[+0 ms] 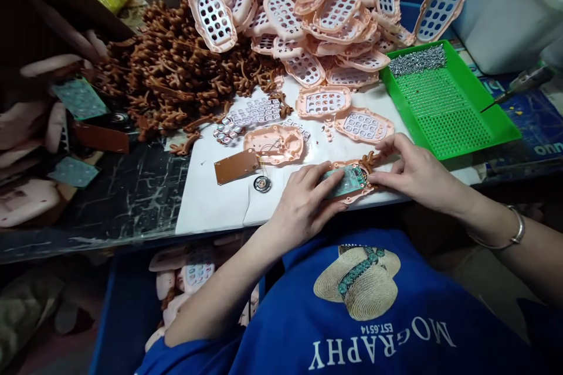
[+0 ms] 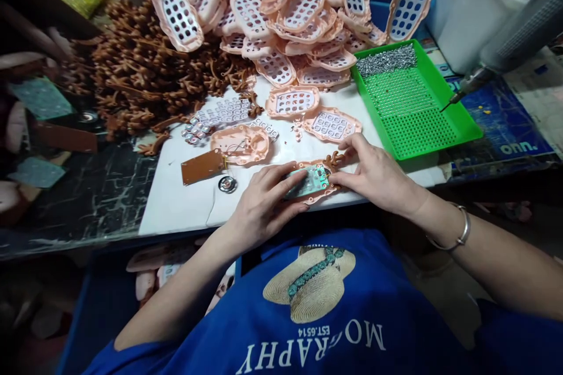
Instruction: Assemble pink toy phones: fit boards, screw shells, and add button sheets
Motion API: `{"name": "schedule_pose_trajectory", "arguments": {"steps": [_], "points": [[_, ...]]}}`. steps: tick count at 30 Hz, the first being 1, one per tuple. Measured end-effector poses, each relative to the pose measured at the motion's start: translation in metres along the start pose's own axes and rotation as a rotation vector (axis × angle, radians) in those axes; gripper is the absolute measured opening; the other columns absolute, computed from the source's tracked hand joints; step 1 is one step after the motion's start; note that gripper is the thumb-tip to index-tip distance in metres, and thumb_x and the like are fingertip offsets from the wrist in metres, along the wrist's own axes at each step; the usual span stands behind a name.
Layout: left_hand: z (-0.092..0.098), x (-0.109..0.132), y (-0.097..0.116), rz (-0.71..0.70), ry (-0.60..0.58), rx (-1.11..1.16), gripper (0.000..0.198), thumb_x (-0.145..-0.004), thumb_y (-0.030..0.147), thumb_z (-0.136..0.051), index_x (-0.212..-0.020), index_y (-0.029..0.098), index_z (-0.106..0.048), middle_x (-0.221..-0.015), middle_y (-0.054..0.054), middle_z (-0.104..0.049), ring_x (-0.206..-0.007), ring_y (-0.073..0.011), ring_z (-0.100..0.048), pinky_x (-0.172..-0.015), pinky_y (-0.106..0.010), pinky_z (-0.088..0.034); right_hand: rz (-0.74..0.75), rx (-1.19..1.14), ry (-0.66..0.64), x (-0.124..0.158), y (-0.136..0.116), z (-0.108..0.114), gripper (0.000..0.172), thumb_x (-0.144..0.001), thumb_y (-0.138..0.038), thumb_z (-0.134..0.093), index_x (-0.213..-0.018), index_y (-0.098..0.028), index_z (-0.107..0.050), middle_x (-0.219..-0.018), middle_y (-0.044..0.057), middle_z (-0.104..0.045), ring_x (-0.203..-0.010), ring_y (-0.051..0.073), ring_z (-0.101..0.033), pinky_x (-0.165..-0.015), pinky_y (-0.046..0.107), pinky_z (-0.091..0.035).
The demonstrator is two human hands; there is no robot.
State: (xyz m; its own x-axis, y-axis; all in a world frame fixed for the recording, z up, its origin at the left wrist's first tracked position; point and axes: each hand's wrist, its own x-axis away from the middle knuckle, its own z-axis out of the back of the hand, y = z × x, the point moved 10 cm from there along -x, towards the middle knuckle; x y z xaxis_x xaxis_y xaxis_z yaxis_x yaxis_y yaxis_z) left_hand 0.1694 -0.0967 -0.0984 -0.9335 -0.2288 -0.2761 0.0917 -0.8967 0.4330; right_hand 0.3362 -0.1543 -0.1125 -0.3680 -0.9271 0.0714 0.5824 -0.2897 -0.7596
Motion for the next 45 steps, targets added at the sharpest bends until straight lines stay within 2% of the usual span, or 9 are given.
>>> {"name": "schedule_pose_trajectory", "arguments": {"steps": [1, 3, 8, 13, 18, 24, 29, 36, 45], "points": [[0.000, 0.000, -0.001, 0.010, -0.011, -0.004, 0.051, -0.092, 0.038, -0.057, -0.137, 0.016, -0.048, -0.131, -0.018, -0.055, -0.115, -0.0290, -0.053, -0.097, -0.047, -0.046, 0.008, 0.002, 0.003, -0.001, 0.000, 0.000, 0.051, -0.078, -0.043, -0.073, -0.120, -0.020, -0.053, -0.102, 0.005, -0.069, -0.053, 0.010, -0.059, -0.057, 0.029, -0.048], [0.001, 0.000, 0.000, 0.022, -0.025, -0.020, 0.052, -0.093, 0.039, -0.056, -0.138, 0.016, -0.046, -0.133, -0.019, -0.053, -0.117, -0.0302, -0.052, -0.096, -0.049, -0.046, 0.050, 0.026, 0.014, -0.002, -0.003, 0.001, 0.047, -0.085, -0.041, -0.064, -0.127, -0.022, -0.053, -0.107, 0.006, -0.069, -0.057, 0.012, -0.060, -0.061, 0.030, -0.050], [0.005, -0.015, 0.020, -0.065, -0.029, -0.114, 0.062, -0.092, 0.046, -0.055, -0.144, 0.017, -0.039, -0.145, -0.023, -0.040, -0.128, -0.0350, -0.045, -0.099, -0.052, -0.042, 0.159, 0.096, 0.063, -0.007, -0.012, -0.001, 0.027, -0.087, -0.030, -0.062, -0.112, -0.020, -0.065, -0.109, 0.006, -0.070, -0.083, 0.018, -0.066, -0.075, 0.033, -0.053], [-0.015, -0.032, 0.035, -0.153, -0.116, -0.197, 0.053, -0.095, 0.032, -0.051, -0.145, 0.022, -0.039, -0.141, -0.018, -0.045, -0.119, -0.0329, -0.049, -0.094, -0.049, -0.045, 0.136, 0.056, 0.048, -0.007, -0.010, -0.003, 0.025, -0.087, -0.026, -0.060, -0.111, -0.021, -0.064, -0.112, 0.006, -0.069, -0.092, 0.020, -0.066, -0.077, 0.033, -0.053], [-0.018, -0.028, 0.031, -0.148, -0.076, -0.150, 0.043, -0.096, 0.030, -0.047, -0.138, 0.018, -0.048, -0.136, -0.018, -0.050, -0.121, -0.0316, -0.048, -0.098, -0.050, -0.045, 0.123, -0.015, 0.038, -0.005, -0.009, -0.003, 0.028, -0.086, -0.027, -0.061, -0.113, -0.022, -0.065, -0.111, 0.007, -0.069, -0.091, 0.020, -0.066, -0.078, 0.034, -0.053], [-0.017, -0.021, 0.027, -0.135, -0.033, -0.077, 0.038, -0.095, 0.029, -0.050, -0.130, 0.012, -0.051, -0.134, -0.020, -0.050, -0.122, -0.0304, -0.046, -0.104, -0.052, -0.043, 0.125, -0.073, 0.003, -0.008, -0.010, -0.005, 0.018, -0.086, -0.034, -0.064, -0.097, -0.020, -0.068, -0.096, 0.005, -0.069, -0.081, 0.017, -0.064, -0.072, 0.031, -0.051], [-0.017, -0.022, 0.028, -0.141, -0.012, -0.076, 0.040, -0.095, 0.029, -0.050, -0.129, 0.010, -0.050, -0.133, -0.020, -0.050, -0.121, -0.0300, -0.047, -0.105, -0.050, -0.042, 0.101, -0.124, 0.007, -0.010, -0.008, -0.005, 0.016, -0.085, -0.032, -0.063, -0.095, -0.019, -0.066, -0.092, 0.004, -0.069, -0.079, 0.016, -0.064, -0.071, 0.030, -0.051], [-0.021, -0.026, 0.039, -0.241, -0.085, -0.275, 0.052, -0.094, 0.021, -0.049, -0.145, 0.026, -0.040, -0.133, -0.016, -0.051, -0.118, -0.0303, -0.049, -0.100, -0.050, -0.043, 0.083, -0.111, 0.006, -0.009, -0.004, -0.007, 0.015, -0.086, -0.032, -0.062, -0.095, -0.020, -0.065, -0.093, 0.004, -0.069, -0.073, 0.015, -0.064, -0.068, 0.029, -0.051], [-0.020, -0.022, 0.039, -0.272, -0.041, -0.285, 0.042, -0.094, 0.023, -0.048, -0.136, 0.017, -0.048, -0.131, -0.018, -0.054, -0.119, -0.0300, -0.049, -0.101, -0.051, -0.043, 0.117, -0.083, 0.024, -0.008, -0.008, -0.006, 0.013, -0.086, -0.029, -0.061, -0.095, -0.020, -0.065, -0.094, 0.004, -0.069, -0.077, 0.016, -0.064, -0.071, 0.030, -0.051]]}}
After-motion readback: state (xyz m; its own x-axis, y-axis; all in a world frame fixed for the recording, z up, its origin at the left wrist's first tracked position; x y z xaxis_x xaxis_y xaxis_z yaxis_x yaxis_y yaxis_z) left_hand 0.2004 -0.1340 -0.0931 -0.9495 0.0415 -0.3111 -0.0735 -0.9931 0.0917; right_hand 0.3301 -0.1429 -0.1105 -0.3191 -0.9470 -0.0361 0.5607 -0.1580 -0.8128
